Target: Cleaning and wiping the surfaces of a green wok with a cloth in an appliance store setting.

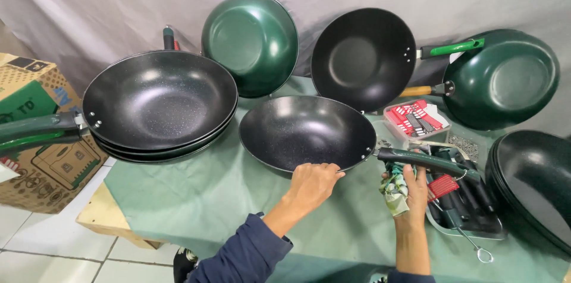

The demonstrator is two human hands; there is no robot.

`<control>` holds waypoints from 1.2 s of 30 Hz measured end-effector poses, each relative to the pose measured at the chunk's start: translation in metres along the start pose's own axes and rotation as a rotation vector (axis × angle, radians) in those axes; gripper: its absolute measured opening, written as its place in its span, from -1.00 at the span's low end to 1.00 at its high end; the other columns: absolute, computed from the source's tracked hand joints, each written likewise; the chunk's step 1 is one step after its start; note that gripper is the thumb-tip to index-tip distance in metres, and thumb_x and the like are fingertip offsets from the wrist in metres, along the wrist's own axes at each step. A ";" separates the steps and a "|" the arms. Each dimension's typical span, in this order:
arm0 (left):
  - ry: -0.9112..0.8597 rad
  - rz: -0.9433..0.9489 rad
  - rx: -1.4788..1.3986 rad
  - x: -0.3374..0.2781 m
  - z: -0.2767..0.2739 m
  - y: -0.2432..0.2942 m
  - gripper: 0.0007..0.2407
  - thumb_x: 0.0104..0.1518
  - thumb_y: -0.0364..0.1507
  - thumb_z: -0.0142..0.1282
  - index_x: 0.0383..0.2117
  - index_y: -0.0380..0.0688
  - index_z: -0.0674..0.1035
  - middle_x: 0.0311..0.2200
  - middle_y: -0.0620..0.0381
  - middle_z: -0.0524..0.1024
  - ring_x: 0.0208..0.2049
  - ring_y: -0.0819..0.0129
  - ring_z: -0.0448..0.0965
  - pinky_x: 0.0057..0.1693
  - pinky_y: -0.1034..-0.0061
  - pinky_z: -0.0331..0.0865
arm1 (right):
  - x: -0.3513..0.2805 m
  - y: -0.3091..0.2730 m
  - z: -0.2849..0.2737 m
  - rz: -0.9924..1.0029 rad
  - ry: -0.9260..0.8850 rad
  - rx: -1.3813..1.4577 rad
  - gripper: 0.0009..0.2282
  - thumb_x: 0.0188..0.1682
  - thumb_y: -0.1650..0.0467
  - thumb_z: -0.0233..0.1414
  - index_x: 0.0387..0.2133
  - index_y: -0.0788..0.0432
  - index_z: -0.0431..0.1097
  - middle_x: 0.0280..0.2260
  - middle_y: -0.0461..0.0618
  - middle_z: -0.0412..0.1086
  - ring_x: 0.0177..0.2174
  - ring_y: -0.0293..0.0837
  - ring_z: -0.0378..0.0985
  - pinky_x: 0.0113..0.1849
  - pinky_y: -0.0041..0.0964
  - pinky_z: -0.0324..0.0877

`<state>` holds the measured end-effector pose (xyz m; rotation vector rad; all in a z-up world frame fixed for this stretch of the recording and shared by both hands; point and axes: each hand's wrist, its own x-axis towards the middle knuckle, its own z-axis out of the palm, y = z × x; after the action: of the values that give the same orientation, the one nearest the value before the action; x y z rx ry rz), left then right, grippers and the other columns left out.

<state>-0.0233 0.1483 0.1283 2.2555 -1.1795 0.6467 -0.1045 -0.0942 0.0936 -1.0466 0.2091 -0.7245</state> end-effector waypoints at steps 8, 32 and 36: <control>-0.068 -0.137 -0.255 0.053 -0.081 0.017 -0.80 0.23 -0.26 0.01 -0.30 -0.02 0.66 -0.54 0.01 0.64 -0.45 -0.06 0.67 -0.26 0.15 0.51 | -0.002 -0.025 0.037 -0.165 0.032 -0.046 -0.53 0.20 0.38 -0.03 0.39 -0.10 0.11 -0.17 0.13 0.49 -0.35 -0.04 0.66 -0.39 -0.29 0.66; 0.517 -0.750 -1.453 0.050 -0.073 -0.069 -0.89 0.19 -0.44 0.21 -0.36 -0.22 0.71 -0.52 -0.04 0.67 -0.45 0.43 0.62 -0.24 0.48 0.58 | 0.075 -0.068 0.100 -0.652 -0.008 -0.489 -0.59 0.29 0.44 -0.05 0.38 0.15 0.06 0.20 0.29 0.07 0.20 0.11 0.23 0.23 0.09 0.18; 0.643 -0.819 -1.552 0.031 -0.046 -0.086 -0.87 0.18 -0.42 0.24 -0.44 -0.23 0.68 -0.50 -0.06 0.66 -0.42 0.33 0.65 -0.19 0.43 0.56 | 0.069 -0.073 0.136 -0.642 -0.014 -0.536 -0.59 0.27 0.44 -0.03 0.37 0.10 0.11 0.26 0.24 0.08 0.25 0.08 0.13 0.29 0.09 -0.01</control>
<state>0.0563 0.2013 0.1636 0.8461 -0.1109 -0.0178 -0.0190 -0.0626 0.2366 -1.6609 0.0475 -1.2798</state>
